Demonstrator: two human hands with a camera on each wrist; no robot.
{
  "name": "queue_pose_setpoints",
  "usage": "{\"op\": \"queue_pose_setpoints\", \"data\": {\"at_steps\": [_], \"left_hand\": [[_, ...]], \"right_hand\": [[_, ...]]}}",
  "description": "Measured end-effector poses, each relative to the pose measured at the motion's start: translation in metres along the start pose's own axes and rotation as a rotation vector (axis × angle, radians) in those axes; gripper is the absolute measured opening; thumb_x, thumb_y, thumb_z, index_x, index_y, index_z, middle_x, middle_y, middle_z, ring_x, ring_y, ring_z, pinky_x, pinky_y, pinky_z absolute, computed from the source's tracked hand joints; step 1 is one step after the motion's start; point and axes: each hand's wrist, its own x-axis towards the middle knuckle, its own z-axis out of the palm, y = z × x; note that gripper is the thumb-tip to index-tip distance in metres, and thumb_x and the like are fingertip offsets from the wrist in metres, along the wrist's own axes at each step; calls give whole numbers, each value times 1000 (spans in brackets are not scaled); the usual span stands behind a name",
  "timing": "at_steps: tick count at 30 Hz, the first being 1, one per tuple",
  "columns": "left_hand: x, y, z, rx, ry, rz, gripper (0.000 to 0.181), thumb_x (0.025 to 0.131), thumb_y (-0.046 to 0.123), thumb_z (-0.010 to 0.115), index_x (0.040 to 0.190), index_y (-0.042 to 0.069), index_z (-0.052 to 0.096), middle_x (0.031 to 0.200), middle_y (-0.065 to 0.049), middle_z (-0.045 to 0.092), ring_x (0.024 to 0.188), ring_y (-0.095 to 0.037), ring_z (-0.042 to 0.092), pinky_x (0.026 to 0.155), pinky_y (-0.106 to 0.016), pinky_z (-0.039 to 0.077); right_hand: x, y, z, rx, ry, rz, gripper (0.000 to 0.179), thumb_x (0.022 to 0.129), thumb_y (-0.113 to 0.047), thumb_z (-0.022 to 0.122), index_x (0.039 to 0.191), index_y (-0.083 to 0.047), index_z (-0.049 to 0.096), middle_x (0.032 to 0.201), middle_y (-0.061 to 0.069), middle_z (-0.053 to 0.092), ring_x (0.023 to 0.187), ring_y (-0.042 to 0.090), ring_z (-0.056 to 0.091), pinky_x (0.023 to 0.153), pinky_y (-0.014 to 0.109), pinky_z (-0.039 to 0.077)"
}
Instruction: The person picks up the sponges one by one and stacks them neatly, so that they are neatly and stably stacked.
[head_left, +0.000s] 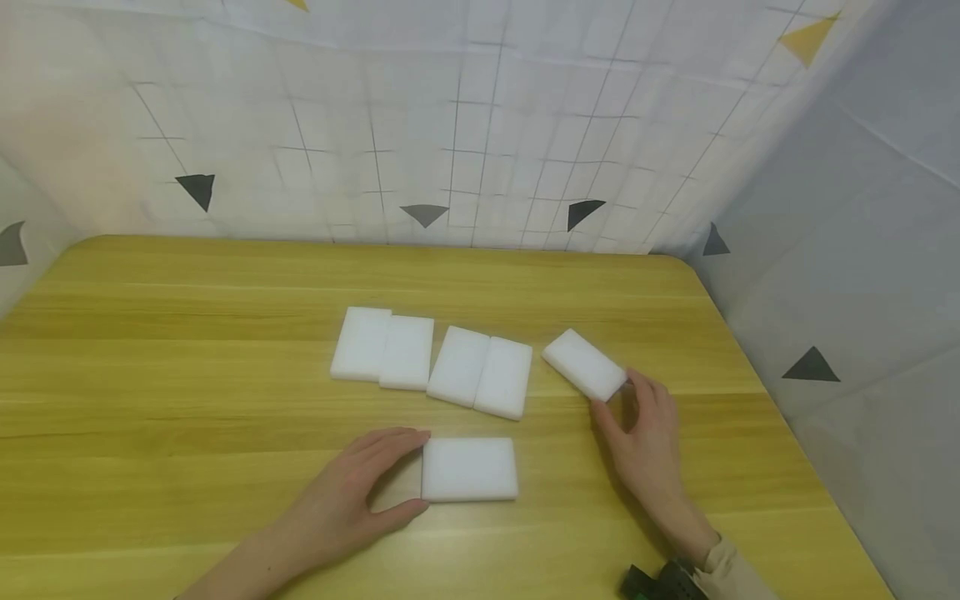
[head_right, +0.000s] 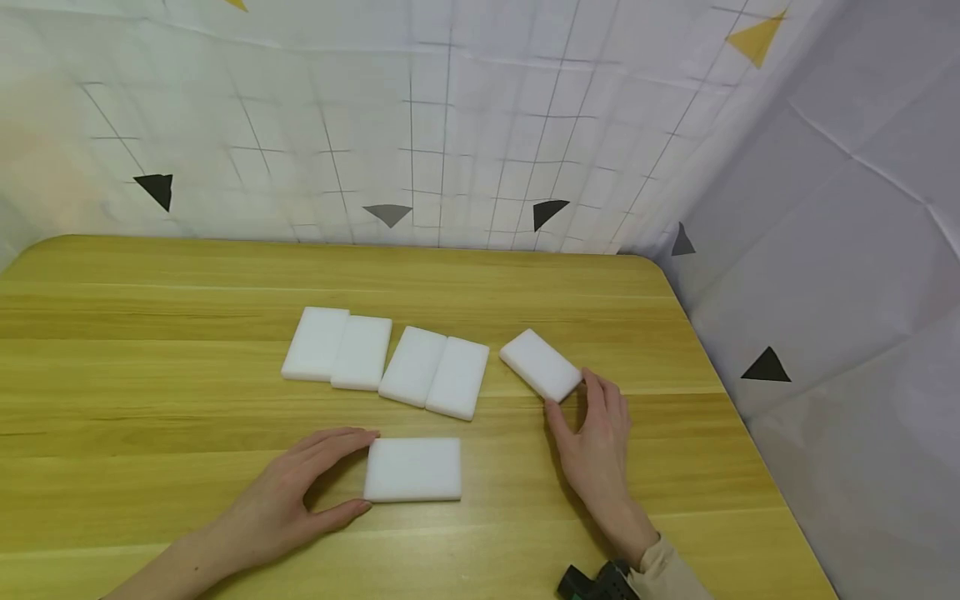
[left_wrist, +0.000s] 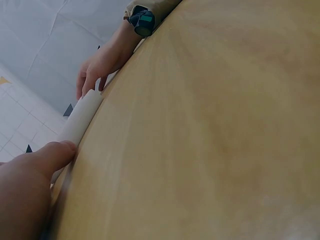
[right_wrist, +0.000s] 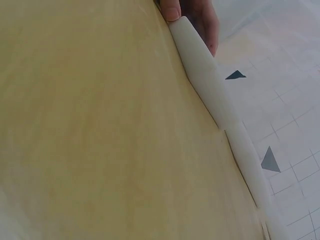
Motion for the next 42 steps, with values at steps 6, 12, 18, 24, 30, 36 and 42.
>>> {"op": "queue_pose_setpoints", "data": {"at_steps": [6,12,18,24,30,36,42], "left_hand": [[0,0,-1,-3,2,2,63,83,47,67,138,25,46,136,10,49,125,-11,45,101,-38,43],[0,0,0,1,24,10,63,81,46,69,137,25,47,135,12,49,125,-8,45,101,-36,43],[0,-1,0,7,30,14,64,81,46,69,137,26,46,136,12,49,125,-8,44,101,-35,44],[-1,-1,0,1,1,1,63,83,47,67,138,25,45,136,11,48,125,-10,44,101,-38,43],[0,-2,0,-6,-16,-7,63,84,48,65,138,25,44,136,9,48,126,-12,44,101,-40,42],[0,-2,0,-3,-20,-13,63,84,49,64,138,25,44,137,6,49,126,-14,43,102,-41,42],[0,-2,1,-4,-14,-16,63,84,49,65,138,25,45,136,6,49,126,-14,43,102,-41,42]], "right_hand": [[0,0,1,11,8,2,54,83,-18,71,127,4,49,120,22,49,107,34,43,87,45,36],[0,0,0,36,6,17,54,83,-19,72,128,1,50,121,20,49,108,32,42,87,43,36],[-1,0,-1,74,15,3,54,82,-20,73,128,-3,52,122,17,50,112,29,42,89,42,35],[-1,-2,-1,107,44,-51,52,79,-16,75,125,-3,54,121,15,52,112,27,44,88,40,34],[-1,-3,-2,115,53,-94,54,76,-17,79,124,-7,58,119,13,55,111,24,46,91,40,35],[-2,-3,0,113,73,-167,55,73,-14,80,124,-10,59,116,11,58,109,24,49,92,31,36],[-3,-6,-1,134,57,-233,58,71,-13,81,124,-11,60,119,9,59,110,23,50,95,22,35]]}}
